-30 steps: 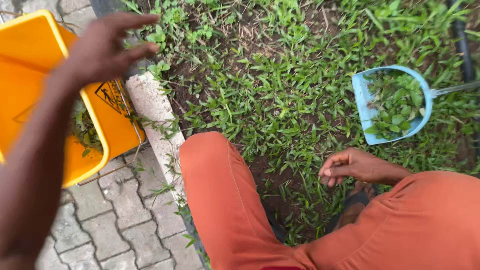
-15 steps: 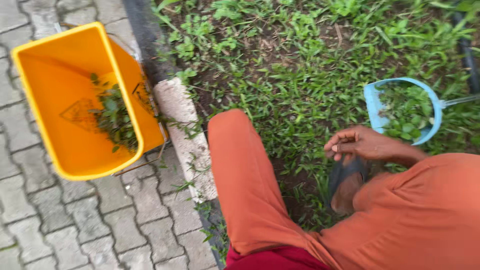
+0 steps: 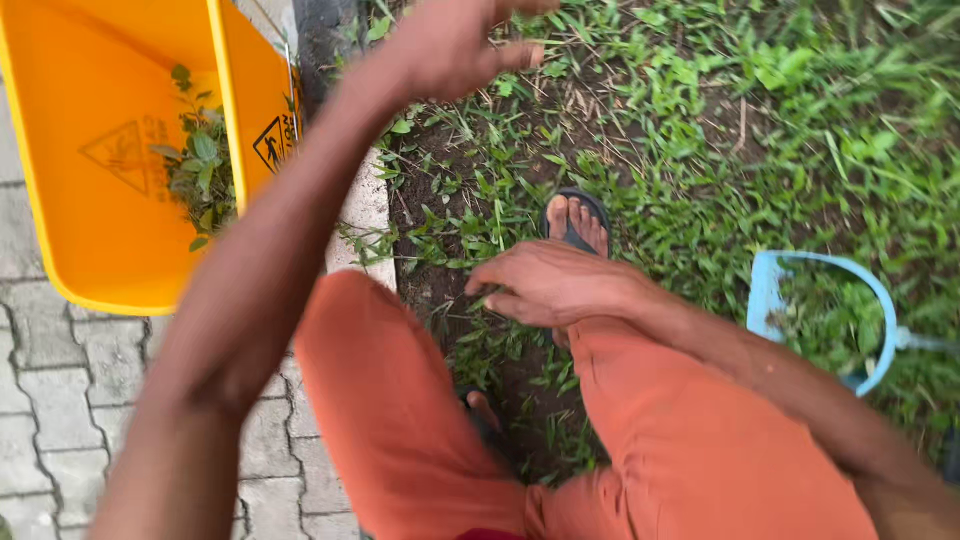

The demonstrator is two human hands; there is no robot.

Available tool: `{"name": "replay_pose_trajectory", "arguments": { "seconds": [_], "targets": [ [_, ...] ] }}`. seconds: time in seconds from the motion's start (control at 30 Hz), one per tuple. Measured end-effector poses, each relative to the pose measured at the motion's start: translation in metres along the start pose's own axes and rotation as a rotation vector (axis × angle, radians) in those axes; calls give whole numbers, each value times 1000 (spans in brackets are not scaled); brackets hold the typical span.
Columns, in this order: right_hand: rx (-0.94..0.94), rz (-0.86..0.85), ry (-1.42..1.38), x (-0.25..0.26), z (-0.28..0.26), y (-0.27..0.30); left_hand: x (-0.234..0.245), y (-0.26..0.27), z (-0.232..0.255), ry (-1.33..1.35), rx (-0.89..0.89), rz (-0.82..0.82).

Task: The person pulls small weeds from a patch of grass by hand, placing the pulled vegetation into a light blue dustpan and then emptying the dustpan into a yellow bucket.

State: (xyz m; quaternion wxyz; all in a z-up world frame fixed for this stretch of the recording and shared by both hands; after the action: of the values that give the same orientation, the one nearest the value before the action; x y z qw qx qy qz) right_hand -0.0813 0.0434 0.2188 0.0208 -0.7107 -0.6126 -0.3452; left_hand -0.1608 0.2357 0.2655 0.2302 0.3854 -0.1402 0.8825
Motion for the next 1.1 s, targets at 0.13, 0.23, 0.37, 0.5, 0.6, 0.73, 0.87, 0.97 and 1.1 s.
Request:
{"name": "replay_pose_trajectory", "arguments": {
  "seconds": [0.13,0.23,0.37,0.5,0.6,0.73,0.87,0.97,1.1],
  "targets": [
    [36,200,-123,27,48,-30,-115,31,-123,264,642,-21],
    [-222,289,-176,36,123,-43,-165,37,-166,267,759,-144],
    [-298,497,-88,64,221,-62,-209,31,-189,515,823,9],
    [-37,685,63,81,288,-91,-240,18,-194,359,681,124],
    [-6,709,118,90,324,-97,-233,16,-188,168,708,180],
    [-70,801,153,96,327,-93,-230,26,-167,-97,908,-5],
    [-249,812,29,103,324,-98,-215,38,-167,-316,908,98],
    [-275,825,27,106,324,-108,-236,61,-164,-342,943,-17],
    [-117,887,120,100,323,-120,-230,90,-155,-259,1003,146]
  ]
}}
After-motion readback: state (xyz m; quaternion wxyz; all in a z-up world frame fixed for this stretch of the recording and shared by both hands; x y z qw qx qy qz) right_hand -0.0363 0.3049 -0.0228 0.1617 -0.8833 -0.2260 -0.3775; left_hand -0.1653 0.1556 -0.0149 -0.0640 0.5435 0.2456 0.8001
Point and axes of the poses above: each hand's wrist, its own y-axis away from the middle knuckle, its own x-axis out of the back of the hand, z = x × y, the point moved 9 cm from there along -y, towards the middle knuckle, and after that the axes turned 7 degrees about x, right-handed, at the moved point
